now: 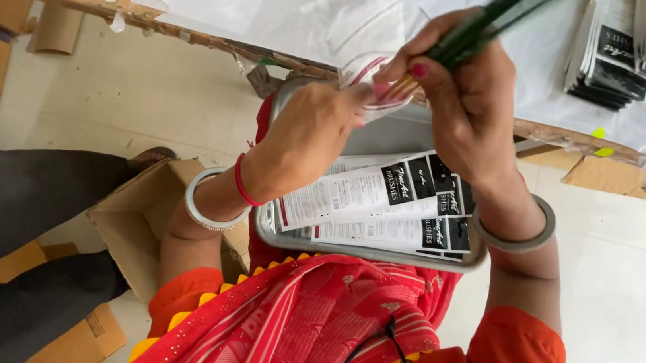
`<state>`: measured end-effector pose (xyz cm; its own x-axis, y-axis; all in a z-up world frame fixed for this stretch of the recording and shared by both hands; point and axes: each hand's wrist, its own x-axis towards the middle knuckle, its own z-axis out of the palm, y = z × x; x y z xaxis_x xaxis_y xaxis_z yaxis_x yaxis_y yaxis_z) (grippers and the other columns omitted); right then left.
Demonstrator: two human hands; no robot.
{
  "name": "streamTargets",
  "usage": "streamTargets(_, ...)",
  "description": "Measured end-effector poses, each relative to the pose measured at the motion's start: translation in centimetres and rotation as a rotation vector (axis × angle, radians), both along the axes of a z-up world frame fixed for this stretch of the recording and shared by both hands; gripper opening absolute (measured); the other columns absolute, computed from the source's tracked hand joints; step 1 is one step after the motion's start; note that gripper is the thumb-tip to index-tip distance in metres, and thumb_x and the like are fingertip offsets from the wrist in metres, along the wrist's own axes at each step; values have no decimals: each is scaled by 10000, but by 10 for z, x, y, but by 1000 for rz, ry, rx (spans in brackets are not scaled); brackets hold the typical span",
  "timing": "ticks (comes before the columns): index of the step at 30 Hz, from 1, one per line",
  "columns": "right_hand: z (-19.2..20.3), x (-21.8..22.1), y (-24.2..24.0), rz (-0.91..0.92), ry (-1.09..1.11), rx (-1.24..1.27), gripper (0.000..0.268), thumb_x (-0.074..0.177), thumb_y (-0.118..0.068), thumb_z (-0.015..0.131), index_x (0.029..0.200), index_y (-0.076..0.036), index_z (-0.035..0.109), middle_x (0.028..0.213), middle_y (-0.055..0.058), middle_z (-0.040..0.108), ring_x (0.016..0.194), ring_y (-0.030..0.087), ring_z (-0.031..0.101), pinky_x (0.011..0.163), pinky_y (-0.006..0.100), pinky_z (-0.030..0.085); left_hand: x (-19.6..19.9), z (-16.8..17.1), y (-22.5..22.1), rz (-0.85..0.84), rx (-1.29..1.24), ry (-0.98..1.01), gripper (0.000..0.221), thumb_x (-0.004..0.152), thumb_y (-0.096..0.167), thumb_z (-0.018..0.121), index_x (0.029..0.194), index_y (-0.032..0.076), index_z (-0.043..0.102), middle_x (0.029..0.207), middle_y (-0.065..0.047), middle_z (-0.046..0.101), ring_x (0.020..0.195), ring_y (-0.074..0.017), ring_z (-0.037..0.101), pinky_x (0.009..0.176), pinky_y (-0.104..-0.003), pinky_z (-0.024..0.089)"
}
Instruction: The person picks up paintbrushes from a table and places them into plastic sleeves by hand, and then organizes the filled sleeves into a metal tray.
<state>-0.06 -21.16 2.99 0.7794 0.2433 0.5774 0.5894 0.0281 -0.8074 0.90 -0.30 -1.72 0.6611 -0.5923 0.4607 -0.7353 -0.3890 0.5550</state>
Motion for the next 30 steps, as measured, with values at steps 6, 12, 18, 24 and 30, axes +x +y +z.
streamTargets(6, 33, 1, -6, 36, -16, -19, 107, 1211, 19, 458, 1315, 29, 433, 1142, 156, 648, 1074, 238, 684, 1004, 343, 576, 1, 1, -10, 34, -75, -59, 188, 937, 72, 748, 979, 2, 578, 852, -204, 684, 774, -396, 682, 643, -476, 512)
streamTargets(12, 43, -2, 7, -95, -291, -208, 115, 1171, -73, 443, 1198, 1, 526, 1160, 147, 673, 1070, 265, 716, 912, 326, 598, 2, 22, -9, 40, -163, -108, 97, 973, -18, 680, 979, 0, 585, 880, -175, 714, 761, -358, 701, 611, -439, 501)
streamTargets(18, -23, -11, -24, -440, -563, -448, 266, 1035, -180, 547, 1136, 26, 683, 1420, 285, 476, 1304, 441, 558, 1027, 460, 530, 2, 29, 2, 20, -211, -73, 199, 958, -24, 698, 1150, -13, 646, 876, -197, 686, 769, -364, 693, 615, -425, 500)
streamTargets(24, -90, -10, -33, -235, -201, -456, 521, 952, -361, 758, 1243, 56, 645, 1378, 213, 584, 1304, 327, 604, 1092, 446, 532, -5, 44, 11, -49, -197, 10, 155, 1027, 56, 765, 984, 29, 619, 781, -128, 668, 679, -284, 680, 596, -387, 470)
streamTargets(30, -131, -50, -39, 54, 393, -113, 310, 979, -161, 862, 1195, 21, 736, 1106, 112, 761, 996, 136, 720, 902, 302, 588, 1, 12, 5, -77, -215, -6, 211, 1059, 77, 786, 1034, -20, 600, 849, -129, 670, 702, -313, 643, 646, -412, 468)
